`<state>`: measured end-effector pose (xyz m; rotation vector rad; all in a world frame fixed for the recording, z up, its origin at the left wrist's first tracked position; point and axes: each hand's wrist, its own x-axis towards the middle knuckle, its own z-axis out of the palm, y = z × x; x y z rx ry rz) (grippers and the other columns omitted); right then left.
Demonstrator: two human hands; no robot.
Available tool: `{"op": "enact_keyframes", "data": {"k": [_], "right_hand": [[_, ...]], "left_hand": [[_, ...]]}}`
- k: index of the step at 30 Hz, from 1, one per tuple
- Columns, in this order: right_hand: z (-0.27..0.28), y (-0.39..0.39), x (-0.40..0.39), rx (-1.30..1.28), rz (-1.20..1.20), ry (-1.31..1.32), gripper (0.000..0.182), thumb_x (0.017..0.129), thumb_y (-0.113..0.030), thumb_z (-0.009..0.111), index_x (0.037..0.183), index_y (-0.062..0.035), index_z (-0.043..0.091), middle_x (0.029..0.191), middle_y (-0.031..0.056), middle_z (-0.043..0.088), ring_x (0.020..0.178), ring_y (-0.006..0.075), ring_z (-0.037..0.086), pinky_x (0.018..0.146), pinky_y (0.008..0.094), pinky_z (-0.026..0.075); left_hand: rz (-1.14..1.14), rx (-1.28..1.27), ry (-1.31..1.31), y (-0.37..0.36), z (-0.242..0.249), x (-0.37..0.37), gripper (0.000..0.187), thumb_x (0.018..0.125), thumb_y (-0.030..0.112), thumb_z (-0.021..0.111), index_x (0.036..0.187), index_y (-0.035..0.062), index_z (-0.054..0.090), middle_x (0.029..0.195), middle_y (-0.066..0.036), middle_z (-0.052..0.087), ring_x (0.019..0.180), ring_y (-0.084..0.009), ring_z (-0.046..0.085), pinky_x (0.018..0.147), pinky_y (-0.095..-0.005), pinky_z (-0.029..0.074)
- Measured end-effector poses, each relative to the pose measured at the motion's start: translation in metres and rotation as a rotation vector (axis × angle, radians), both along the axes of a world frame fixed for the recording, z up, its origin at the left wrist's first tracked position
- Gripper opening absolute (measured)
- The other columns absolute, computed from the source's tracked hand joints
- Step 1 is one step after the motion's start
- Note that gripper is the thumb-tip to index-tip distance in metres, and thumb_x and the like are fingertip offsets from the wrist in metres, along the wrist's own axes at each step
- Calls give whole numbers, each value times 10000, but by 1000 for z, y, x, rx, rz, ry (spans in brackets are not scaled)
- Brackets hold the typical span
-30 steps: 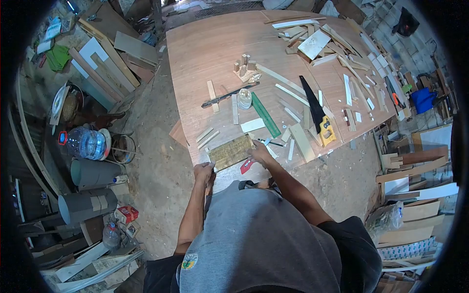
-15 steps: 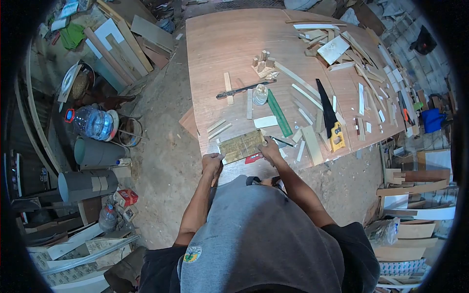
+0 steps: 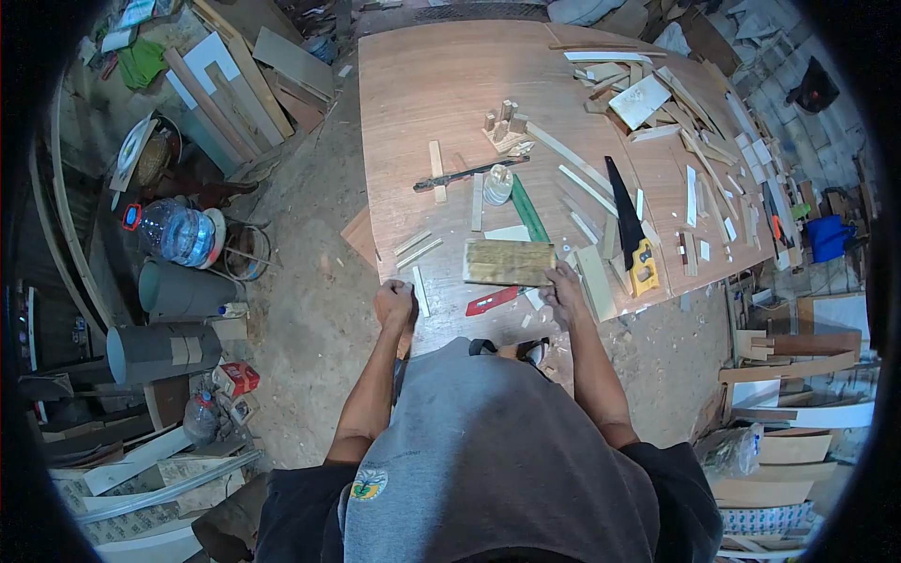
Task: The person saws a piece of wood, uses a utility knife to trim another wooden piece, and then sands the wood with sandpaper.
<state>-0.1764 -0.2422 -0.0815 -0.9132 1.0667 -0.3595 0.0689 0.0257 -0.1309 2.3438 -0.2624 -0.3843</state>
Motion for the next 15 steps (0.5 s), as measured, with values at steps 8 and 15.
{"op": "enact_keyframes", "data": {"k": [8, 15], "right_hand": [[-16, -33, -18, 39, -210, -78, 404, 944, -84, 602, 1309, 28, 470, 928, 157, 660, 623, 187, 643, 473, 237, 482], [-13, -23, -10, 17, -393, -27, 432, 929, -40, 593, 1334, 60, 480, 869, 140, 655, 649, 166, 631, 502, 243, 491]], "left_hand": [[-421, 18, -392, -39, 18, 43, 345, 824, 88, 656, 1163, 24, 643, 1123, -169, 607, 1030, -379, 607, 913, -449, 494], [-360, -35, -224, -40, 8, 73, 267, 834, 129, 684, 1064, -6, 688, 1091, -206, 655, 1013, -360, 651, 882, -430, 519]]}}
